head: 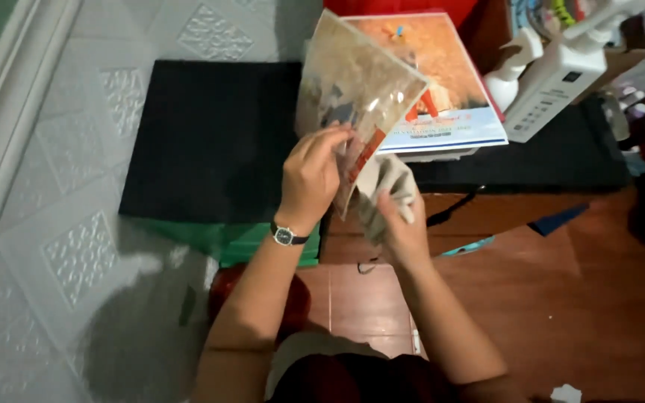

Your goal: Wiping dust off various photos and placing them into protective plastic sleeves.

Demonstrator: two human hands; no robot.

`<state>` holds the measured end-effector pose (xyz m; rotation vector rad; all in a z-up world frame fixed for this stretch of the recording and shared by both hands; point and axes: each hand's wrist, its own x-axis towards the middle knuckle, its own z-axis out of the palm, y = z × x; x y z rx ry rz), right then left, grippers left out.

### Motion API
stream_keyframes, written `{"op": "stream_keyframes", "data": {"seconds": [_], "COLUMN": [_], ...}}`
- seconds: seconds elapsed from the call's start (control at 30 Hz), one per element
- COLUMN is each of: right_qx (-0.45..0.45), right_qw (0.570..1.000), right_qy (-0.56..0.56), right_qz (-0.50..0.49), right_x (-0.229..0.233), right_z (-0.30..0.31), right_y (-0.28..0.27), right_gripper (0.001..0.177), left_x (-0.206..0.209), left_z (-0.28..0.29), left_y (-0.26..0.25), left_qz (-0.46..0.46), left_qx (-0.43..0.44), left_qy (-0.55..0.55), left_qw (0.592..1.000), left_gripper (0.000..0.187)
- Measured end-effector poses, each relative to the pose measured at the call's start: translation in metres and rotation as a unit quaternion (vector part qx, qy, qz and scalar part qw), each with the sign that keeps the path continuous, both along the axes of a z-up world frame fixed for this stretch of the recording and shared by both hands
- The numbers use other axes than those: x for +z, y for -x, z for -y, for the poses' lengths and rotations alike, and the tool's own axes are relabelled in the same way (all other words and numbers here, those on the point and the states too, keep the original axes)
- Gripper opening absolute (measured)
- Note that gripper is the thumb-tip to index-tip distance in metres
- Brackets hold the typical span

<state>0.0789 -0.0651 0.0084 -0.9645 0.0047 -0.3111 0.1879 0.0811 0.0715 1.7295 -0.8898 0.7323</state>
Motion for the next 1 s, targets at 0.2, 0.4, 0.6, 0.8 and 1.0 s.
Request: {"op": "stream_keyframes", "data": {"seconds": [0.2, 0.4, 0.6, 0.8, 1.0], "right_qx": [-0.169, -0.182, -0.203, -0.28, -0.364], "right_qw": [0.957, 0.925, 0.898, 0.901, 0.911], "right_qy": [0.213, 0.322, 0.384, 0.323, 0.152], "right_qz": [-0.101, -0.088, -0.07, -0.077, -0.124], "right_x": [0.037, 0.066, 0.065, 0.069, 0.071], "right_z": [0.003, -0.009, -0.008, -0.006, 0.02], "right_y": [-0.011, -0.01, -0.009, -0.001, 0.014], "right_gripper": [0.022, 0.017, 0.016, 0.019, 0.017], "left_x": [0.007, 0.007, 0.012, 0.001, 0.015], "left_z": [0.003, 0.003, 0.0, -0.016, -0.073], "left_y": [-0.006, -0.007, -0.006, -0.018, -0.052], "left_qz": [0.005, 0.009, 0.014, -0.124, -0.142], "left_qx": [-0.039, -0.049, -0.047, -0.015, -0.018], "left_qy": [0.001, 0.003, 0.006, 0.176, 0.324], "left_qw": [0.999, 0.999, 0.999, 0.976, 0.935], "left_gripper": [0.031, 0.029, 0.028, 0.018, 0.016]}}
